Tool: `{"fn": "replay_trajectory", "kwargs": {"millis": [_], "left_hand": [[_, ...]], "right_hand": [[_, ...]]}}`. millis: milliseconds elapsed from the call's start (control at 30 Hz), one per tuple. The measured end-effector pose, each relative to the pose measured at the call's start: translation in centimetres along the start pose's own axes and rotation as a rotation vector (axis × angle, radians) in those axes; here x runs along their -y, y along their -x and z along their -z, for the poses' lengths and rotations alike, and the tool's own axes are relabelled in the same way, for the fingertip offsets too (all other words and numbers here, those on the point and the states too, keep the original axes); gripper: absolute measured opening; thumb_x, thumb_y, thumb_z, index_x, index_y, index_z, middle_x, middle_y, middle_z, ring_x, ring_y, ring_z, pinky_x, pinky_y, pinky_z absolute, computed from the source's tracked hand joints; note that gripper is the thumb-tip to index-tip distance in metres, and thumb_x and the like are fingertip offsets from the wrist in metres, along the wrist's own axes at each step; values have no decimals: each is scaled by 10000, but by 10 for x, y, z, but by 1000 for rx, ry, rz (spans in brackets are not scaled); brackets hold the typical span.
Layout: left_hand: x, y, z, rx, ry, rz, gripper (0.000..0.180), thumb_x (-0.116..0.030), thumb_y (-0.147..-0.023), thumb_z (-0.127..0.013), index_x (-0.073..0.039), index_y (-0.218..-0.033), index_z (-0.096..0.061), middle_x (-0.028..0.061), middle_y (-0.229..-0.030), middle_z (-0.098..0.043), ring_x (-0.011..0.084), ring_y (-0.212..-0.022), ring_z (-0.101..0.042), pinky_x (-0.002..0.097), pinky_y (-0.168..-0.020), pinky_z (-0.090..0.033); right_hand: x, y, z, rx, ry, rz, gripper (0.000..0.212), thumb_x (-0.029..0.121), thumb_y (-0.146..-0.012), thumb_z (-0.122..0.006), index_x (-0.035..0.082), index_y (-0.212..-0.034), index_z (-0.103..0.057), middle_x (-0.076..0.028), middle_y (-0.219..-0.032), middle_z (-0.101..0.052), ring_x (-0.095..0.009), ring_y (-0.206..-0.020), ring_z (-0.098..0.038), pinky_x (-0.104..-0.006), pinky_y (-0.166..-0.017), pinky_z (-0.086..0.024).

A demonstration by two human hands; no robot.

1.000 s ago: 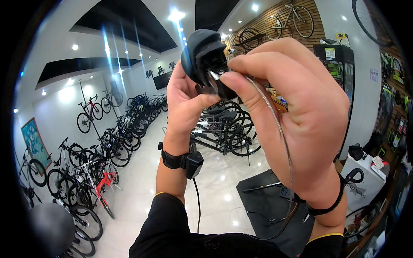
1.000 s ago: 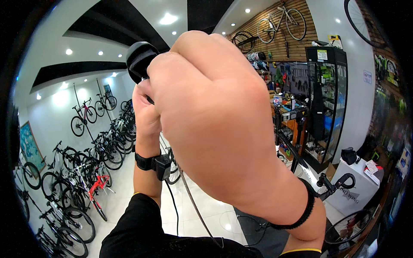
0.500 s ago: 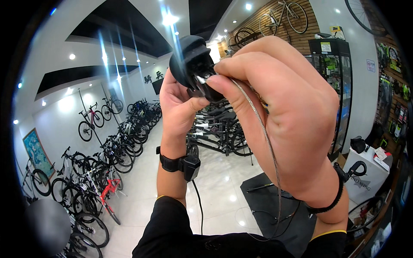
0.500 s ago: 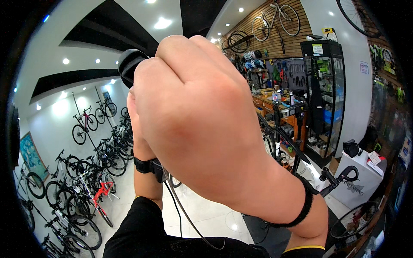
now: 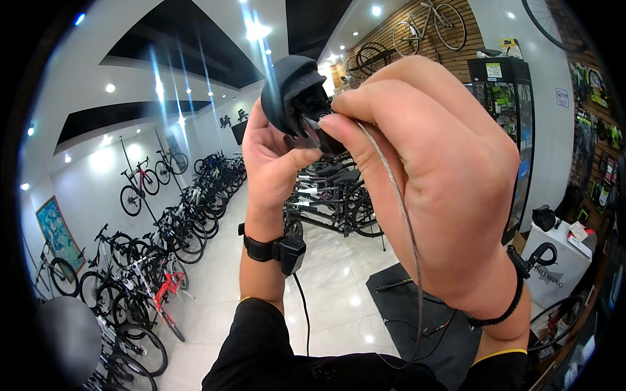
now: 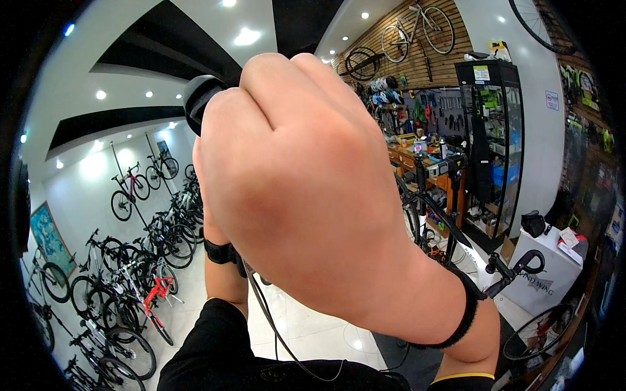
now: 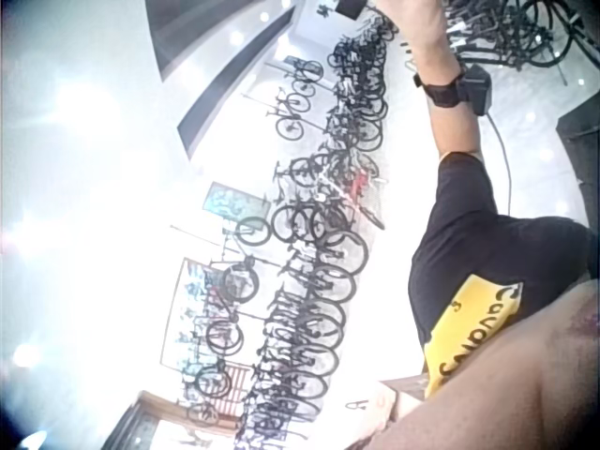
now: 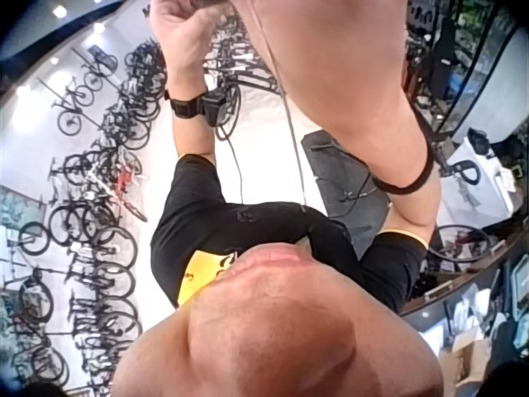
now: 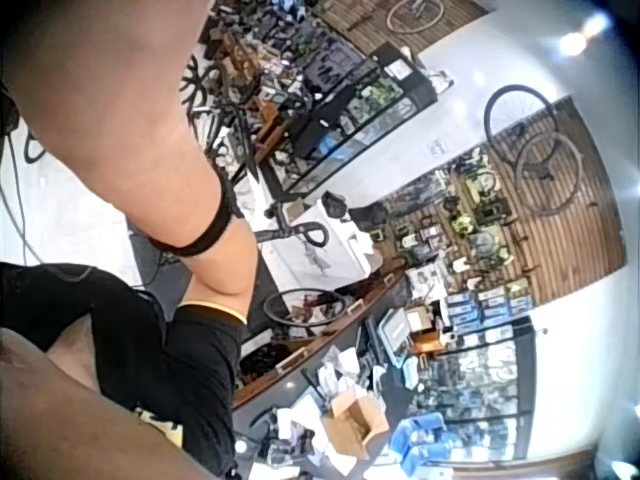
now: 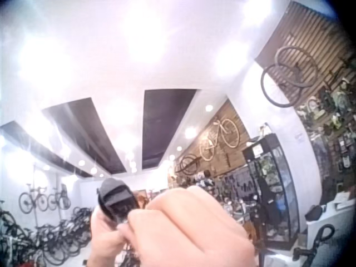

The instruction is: The person assembles a bicycle shifter mechanism by hand, threading a cable through the housing and securing it with a screw. They manipulate the black plastic shifter body and metal cable, using a screwdriver to tighten the clamp bolt. The task involves precise hand movements to align the cable and ensure it is properly seated within the mechanism.

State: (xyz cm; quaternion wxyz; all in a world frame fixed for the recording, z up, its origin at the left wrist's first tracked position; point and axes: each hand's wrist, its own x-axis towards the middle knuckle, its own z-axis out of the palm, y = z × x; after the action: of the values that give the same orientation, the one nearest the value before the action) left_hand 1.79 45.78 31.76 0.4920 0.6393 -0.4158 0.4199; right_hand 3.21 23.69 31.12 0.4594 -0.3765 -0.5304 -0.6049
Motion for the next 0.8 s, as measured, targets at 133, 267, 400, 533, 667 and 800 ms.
{"fn": "replay_trajectory", "kwargs": {"millis": [133,267,400,533,667,800], "left_hand": [[-1,5,-12,-117,-11,21,815,22,-670,-830,29,-1365,-404,120,-1194,-611,199,-1051,-640,333,-926,-542],[-4,10,-10,-136,-26,48,826,10,-677,-835,24,-1374,-391,134,-1220,-599,212,-1081,-630,341,-933,-540],[3,10,-13,-113,28,23,837,-22,-675,-857,23,-1370,-394,169,-1299,-561,235,-1133,-608,352,-952,-532],[5,9,-8,-53,62,-20,843,-62,-679,-872,28,-1371,-399,185,-1349,-533,248,-1172,-588,377,-987,-508],[2,10,-16,-68,4,-11,845,-79,-685,-873,33,-1374,-396,174,-1338,-543,242,-1152,-596,375,-993,-495],[4,12,-12,-52,1,-17,825,-89,-677,-881,30,-1346,-414,151,-1278,-573,223,-1112,-614,353,-972,-504]], "right_hand": [[-2,2,0,16,-20,-31,141,-42,-762,-739,-19,-888,-681,-95,-824,-632,-184,-659,-599,-257,-576,-469],[-4,5,-5,-5,-105,-69,136,-40,-772,-731,-17,-897,-685,-92,-830,-633,-179,-661,-598,-255,-578,-468],[-16,13,-14,-28,-244,42,198,-15,-782,-706,-49,-975,-680,-131,-891,-625,-198,-704,-599,-256,-613,-480],[-13,15,-3,50,-347,109,296,24,-810,-665,-105,-1076,-645,-188,-971,-595,-238,-778,-599,-285,-667,-491],[-16,21,1,71,-364,109,258,-17,-842,-654,-104,-1084,-623,-199,-1007,-606,-233,-821,-612,-282,-721,-502],[-18,25,0,13,-425,78,223,-98,-835,-672,-73,-1040,-587,-210,-1028,-642,-218,-885,-645,-273,-775,-532]]}}
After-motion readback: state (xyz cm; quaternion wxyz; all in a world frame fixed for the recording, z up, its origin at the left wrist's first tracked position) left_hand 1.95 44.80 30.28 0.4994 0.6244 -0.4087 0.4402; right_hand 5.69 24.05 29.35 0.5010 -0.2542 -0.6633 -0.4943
